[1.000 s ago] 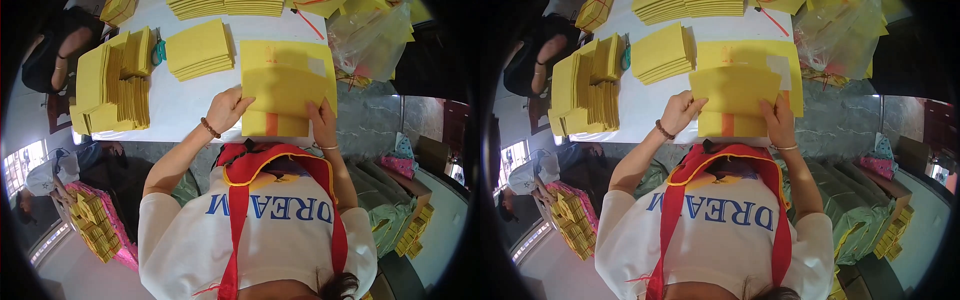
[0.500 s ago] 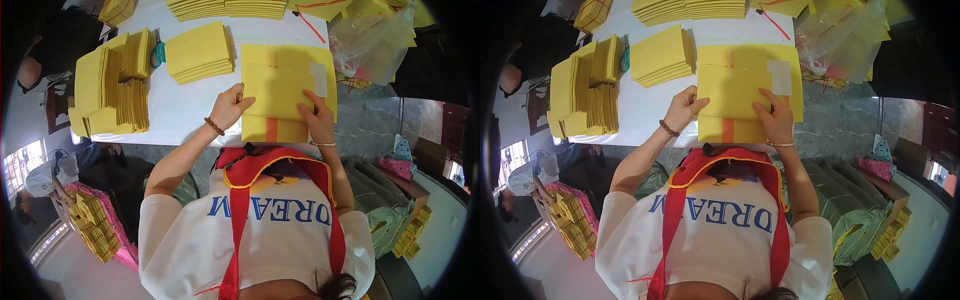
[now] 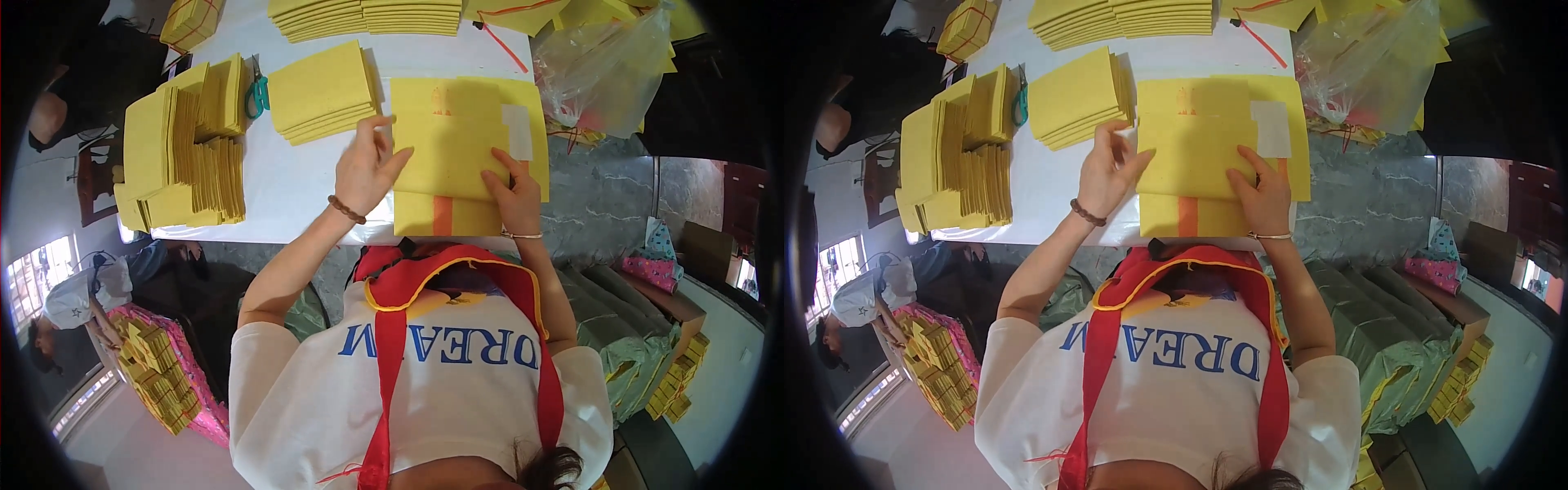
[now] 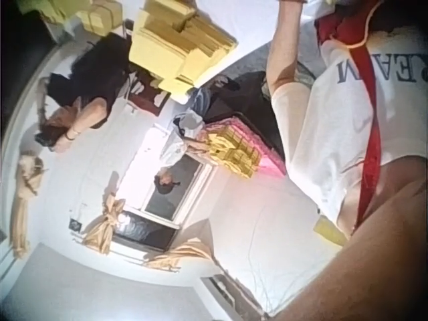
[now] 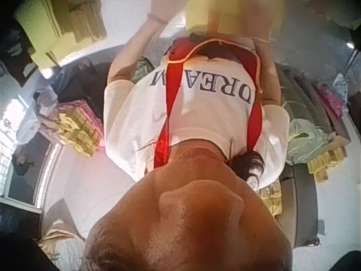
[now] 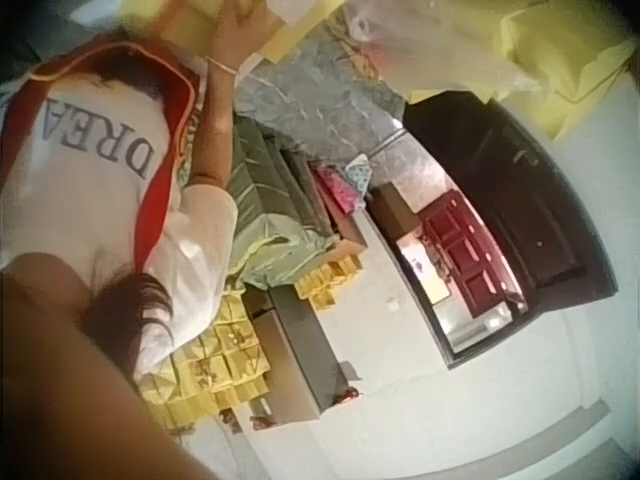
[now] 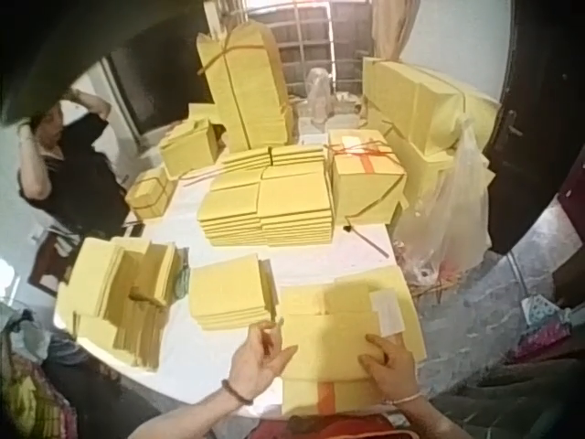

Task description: Folding and stacking yellow joss paper sheets with metallic foil squares at a workstation.

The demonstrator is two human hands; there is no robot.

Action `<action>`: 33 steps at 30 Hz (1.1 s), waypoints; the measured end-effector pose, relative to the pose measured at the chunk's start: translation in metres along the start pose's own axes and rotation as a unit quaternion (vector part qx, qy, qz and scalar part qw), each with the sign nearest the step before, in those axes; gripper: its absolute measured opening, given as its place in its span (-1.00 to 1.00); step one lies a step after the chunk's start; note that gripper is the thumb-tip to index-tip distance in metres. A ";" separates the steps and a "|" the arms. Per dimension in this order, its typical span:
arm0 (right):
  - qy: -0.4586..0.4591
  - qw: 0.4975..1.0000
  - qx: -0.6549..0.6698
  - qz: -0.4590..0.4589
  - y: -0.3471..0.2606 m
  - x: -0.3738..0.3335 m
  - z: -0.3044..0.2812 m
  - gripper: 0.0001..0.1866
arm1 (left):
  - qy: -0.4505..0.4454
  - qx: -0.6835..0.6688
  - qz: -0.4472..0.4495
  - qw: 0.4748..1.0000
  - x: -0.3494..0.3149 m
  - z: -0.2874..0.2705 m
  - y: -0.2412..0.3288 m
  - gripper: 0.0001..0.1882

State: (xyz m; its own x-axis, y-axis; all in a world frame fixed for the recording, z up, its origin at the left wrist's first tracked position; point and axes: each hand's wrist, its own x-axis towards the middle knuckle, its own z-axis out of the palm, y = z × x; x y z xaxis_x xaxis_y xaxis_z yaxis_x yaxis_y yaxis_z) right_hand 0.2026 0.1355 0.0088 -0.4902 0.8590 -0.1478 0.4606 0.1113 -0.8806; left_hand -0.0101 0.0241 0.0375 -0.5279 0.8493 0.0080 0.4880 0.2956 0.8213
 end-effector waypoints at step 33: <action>-0.152 0.928 -0.247 -0.233 0.007 -0.032 -0.003 -0.40 | -0.129 0.283 0.458 0.833 -0.001 0.039 0.002 -0.53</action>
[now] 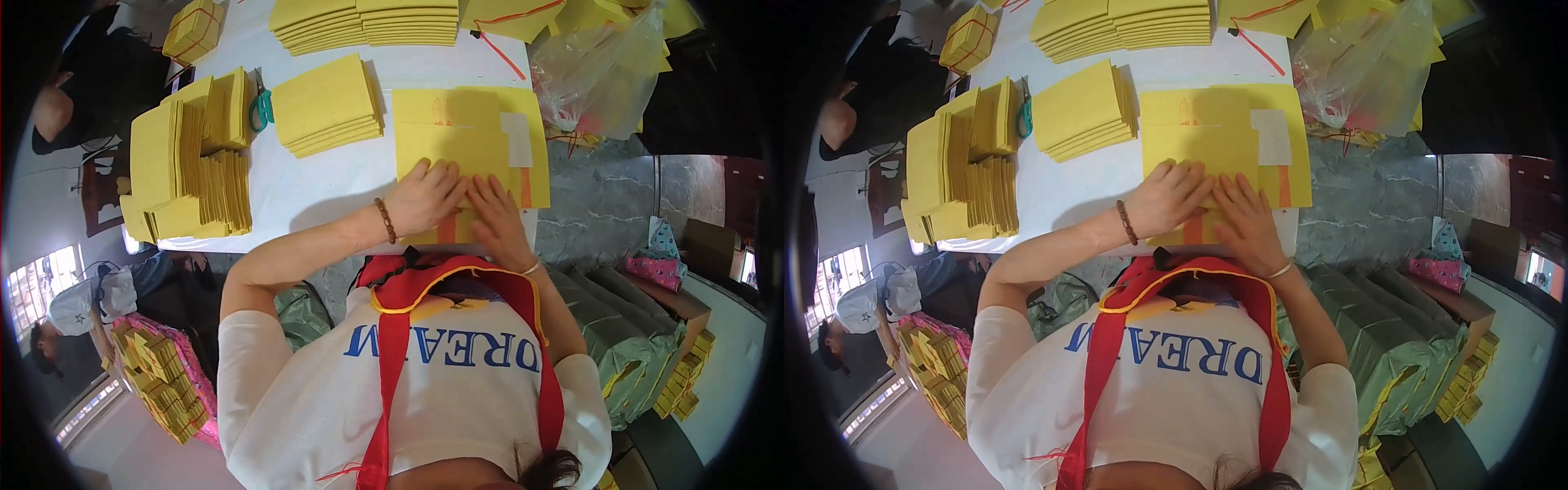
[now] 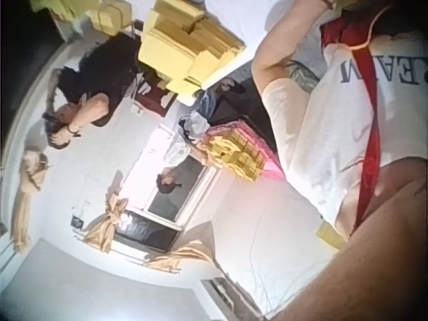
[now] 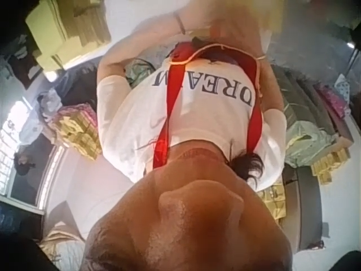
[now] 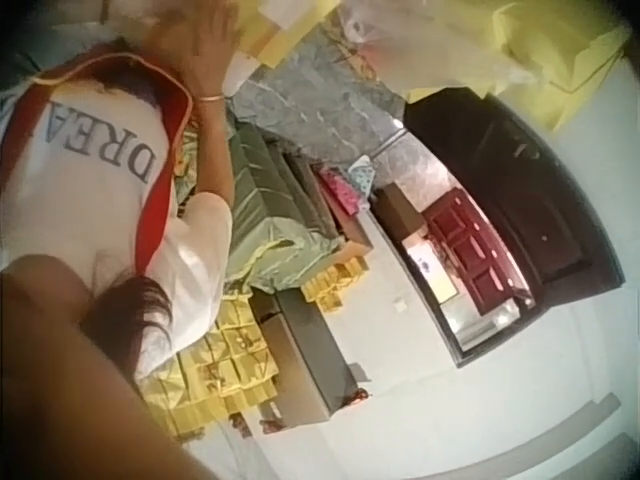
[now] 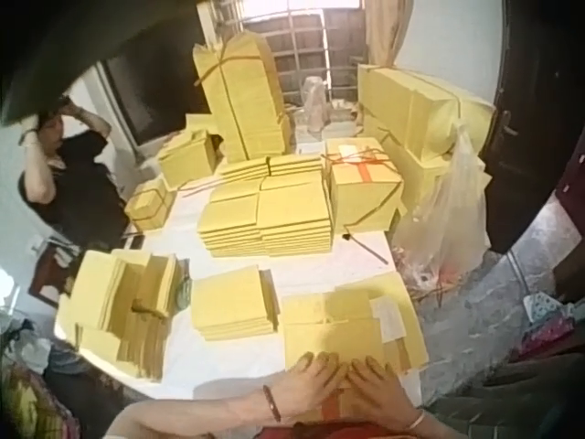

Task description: Folding and stacking yellow joss paper sheets with metallic foil squares at a workstation.

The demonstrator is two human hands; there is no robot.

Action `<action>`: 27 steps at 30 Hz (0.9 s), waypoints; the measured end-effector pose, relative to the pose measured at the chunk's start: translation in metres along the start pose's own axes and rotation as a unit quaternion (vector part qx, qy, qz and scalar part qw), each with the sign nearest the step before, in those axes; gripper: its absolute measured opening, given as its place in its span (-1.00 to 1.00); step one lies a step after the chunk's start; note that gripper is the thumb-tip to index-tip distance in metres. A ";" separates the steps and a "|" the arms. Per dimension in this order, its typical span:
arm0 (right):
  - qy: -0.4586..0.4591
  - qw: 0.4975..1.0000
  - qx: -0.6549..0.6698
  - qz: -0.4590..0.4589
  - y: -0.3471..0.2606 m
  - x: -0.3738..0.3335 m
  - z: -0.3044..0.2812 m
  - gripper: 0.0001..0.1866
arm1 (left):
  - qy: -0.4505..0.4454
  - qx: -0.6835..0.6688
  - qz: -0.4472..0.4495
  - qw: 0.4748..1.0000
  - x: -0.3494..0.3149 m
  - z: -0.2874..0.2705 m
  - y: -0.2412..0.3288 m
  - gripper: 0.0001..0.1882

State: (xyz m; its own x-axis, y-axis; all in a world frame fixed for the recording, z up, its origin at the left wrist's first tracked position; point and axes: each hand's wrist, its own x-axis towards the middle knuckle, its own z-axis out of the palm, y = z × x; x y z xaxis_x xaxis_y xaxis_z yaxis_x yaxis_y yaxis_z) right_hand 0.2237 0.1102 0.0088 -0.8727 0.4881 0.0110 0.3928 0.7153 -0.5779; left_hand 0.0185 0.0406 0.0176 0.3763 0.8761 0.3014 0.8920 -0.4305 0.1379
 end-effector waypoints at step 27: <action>0.062 0.844 0.521 0.114 -0.075 0.216 0.046 -0.36 | 0.015 0.061 -0.252 0.966 -0.092 -0.011 -0.144 -0.48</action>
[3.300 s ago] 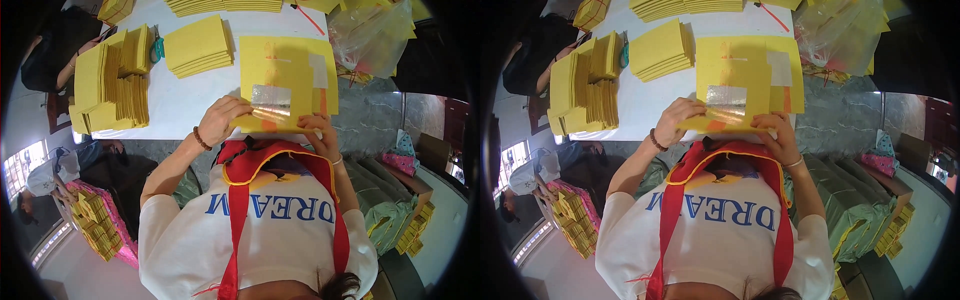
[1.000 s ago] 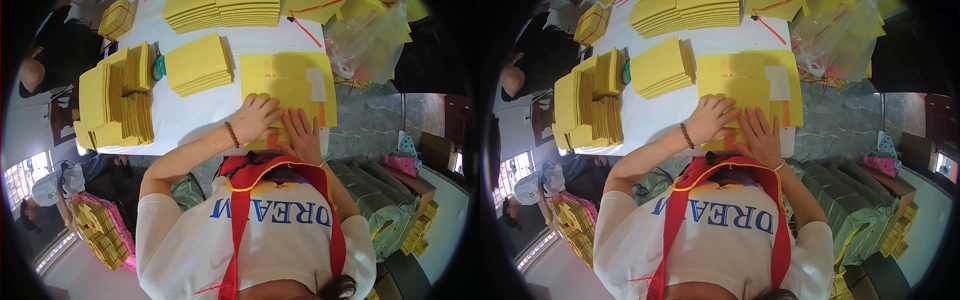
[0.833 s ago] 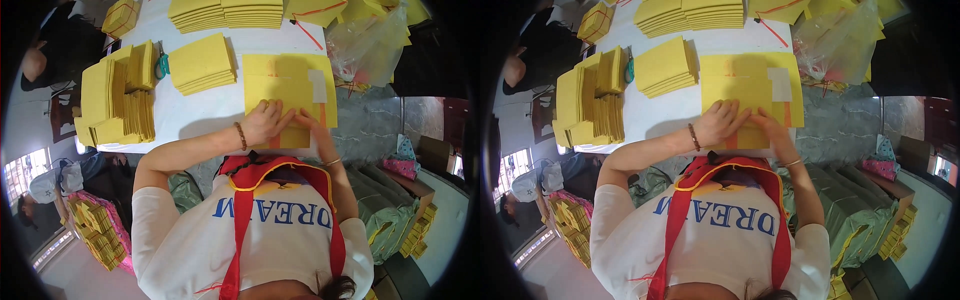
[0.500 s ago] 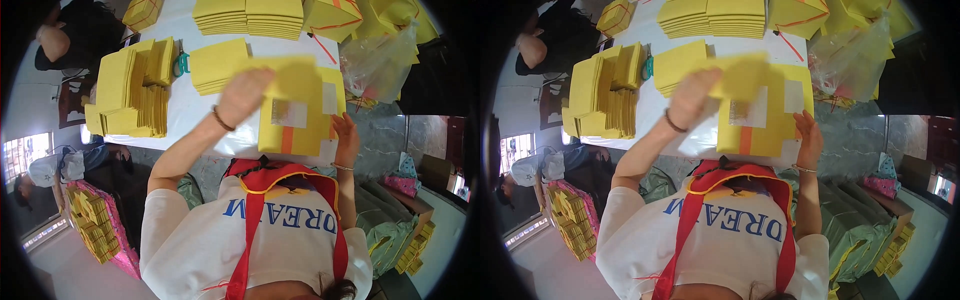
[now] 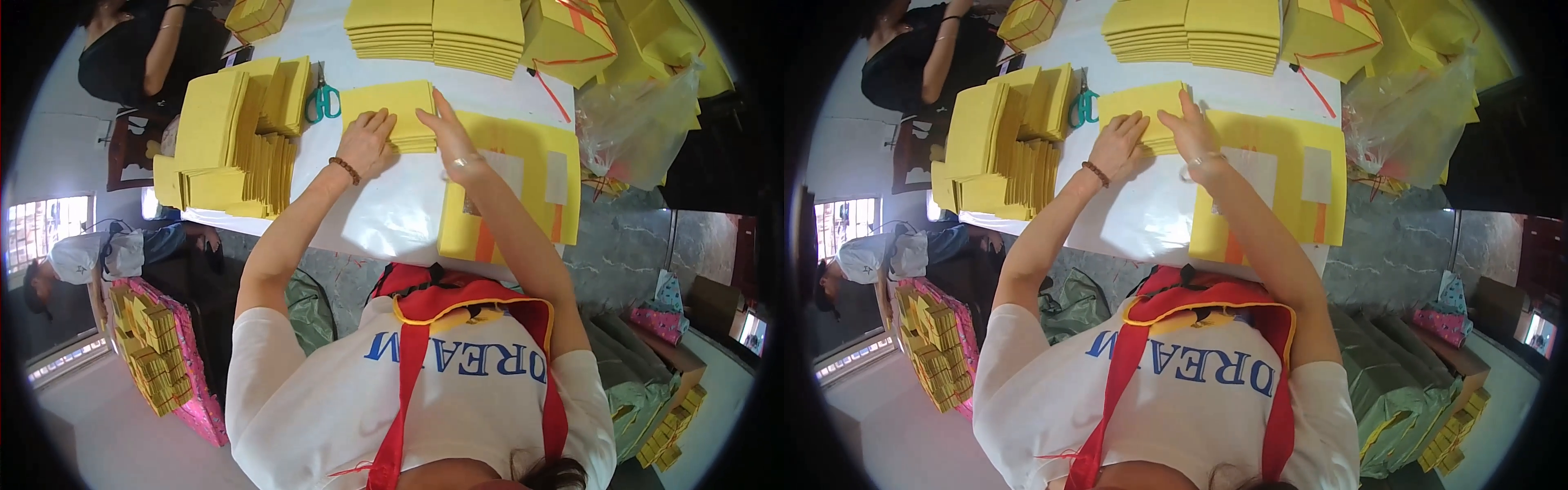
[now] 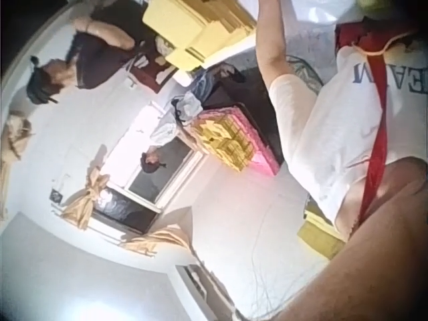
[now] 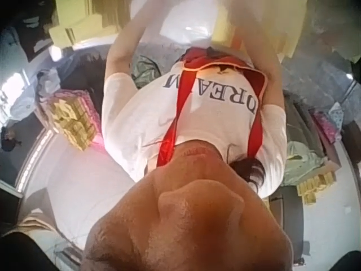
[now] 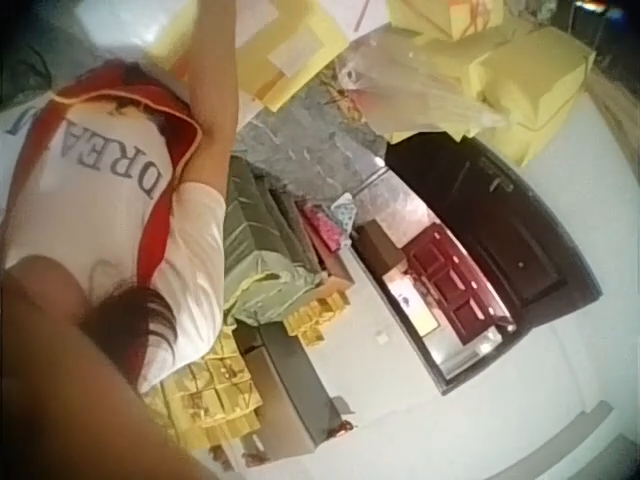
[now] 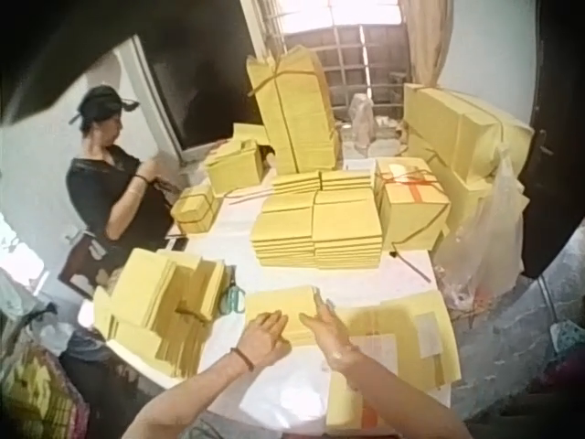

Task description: Folding and stacking yellow joss paper sheets with metallic foil squares at a workstation.

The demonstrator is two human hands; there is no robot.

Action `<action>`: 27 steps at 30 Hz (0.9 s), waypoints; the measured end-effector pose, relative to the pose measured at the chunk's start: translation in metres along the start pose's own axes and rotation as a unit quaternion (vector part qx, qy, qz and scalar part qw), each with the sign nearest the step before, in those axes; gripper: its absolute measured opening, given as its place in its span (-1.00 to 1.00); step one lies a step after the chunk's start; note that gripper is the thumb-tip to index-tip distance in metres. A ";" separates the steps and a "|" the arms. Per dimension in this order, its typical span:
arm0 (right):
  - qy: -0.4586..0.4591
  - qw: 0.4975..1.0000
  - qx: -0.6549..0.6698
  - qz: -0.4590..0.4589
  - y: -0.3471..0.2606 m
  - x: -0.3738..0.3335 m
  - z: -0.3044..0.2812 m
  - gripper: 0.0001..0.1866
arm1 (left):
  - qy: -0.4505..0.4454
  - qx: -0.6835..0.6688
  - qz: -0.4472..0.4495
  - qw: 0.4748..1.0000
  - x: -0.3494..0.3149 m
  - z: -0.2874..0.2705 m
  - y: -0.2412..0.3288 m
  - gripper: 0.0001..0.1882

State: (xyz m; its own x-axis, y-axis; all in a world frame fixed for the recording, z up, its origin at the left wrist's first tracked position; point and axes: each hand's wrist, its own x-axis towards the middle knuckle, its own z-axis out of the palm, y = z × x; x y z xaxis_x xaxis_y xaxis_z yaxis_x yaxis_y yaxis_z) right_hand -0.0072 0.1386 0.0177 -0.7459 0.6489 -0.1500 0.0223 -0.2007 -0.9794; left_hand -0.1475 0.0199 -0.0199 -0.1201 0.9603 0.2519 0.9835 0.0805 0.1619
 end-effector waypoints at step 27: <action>0.088 0.978 0.114 0.149 0.054 0.033 0.017 -0.13 | 0.025 -0.736 -0.397 0.548 -0.018 -0.009 -0.044 -0.54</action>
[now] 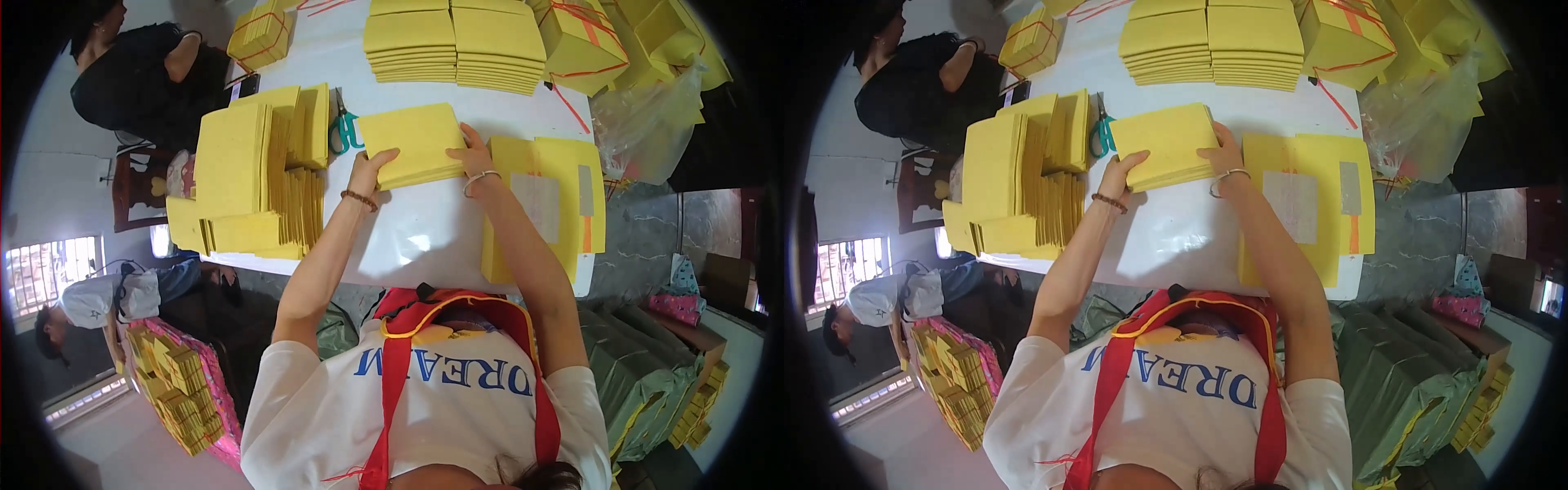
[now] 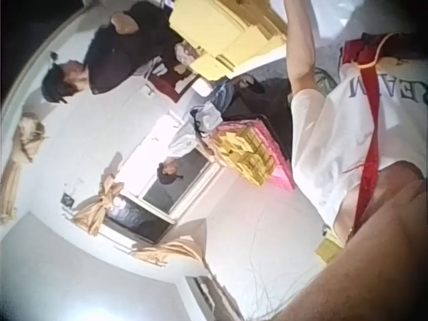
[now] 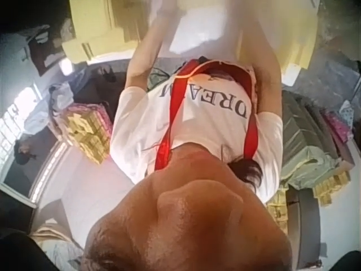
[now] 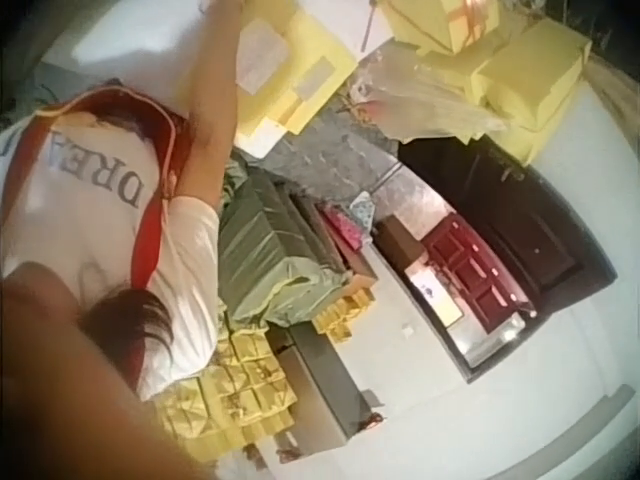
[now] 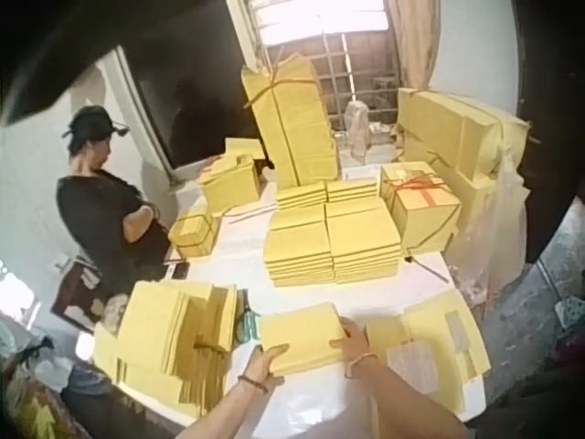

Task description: Folding and stacking yellow joss paper sheets with metallic foil squares at a workstation.

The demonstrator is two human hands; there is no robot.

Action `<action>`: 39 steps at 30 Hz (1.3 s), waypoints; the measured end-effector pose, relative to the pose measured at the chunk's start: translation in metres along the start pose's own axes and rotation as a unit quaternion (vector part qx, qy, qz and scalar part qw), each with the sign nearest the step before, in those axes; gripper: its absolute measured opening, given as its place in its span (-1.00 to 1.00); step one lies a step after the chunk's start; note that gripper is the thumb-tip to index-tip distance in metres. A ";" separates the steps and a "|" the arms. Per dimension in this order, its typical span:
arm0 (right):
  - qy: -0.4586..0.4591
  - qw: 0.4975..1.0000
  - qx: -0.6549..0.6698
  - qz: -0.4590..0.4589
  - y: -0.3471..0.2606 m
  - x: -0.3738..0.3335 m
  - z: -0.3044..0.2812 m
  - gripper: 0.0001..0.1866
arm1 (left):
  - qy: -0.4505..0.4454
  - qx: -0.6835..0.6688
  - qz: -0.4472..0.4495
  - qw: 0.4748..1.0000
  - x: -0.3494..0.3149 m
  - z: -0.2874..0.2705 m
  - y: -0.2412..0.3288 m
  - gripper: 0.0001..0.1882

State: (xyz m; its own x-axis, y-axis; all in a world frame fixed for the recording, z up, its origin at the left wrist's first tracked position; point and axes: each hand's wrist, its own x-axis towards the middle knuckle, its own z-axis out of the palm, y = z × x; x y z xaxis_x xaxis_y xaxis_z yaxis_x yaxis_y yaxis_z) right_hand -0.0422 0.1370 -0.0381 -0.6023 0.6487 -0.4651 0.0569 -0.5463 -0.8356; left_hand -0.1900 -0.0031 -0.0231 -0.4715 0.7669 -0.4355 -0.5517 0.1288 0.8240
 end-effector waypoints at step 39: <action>-0.199 0.950 0.241 0.009 -0.016 -0.051 0.006 -0.35 | -0.035 0.185 0.259 0.947 -0.052 0.035 0.040 -0.27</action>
State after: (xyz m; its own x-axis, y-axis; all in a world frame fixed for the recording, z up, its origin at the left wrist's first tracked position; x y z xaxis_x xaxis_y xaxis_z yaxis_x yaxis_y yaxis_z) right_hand -0.0174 0.1097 0.0011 -0.8633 0.4379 -0.2507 -0.2439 -0.7971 -0.5524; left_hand -0.1635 -0.0158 0.0446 -0.5583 0.8261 0.0766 0.0262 -0.0747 0.9969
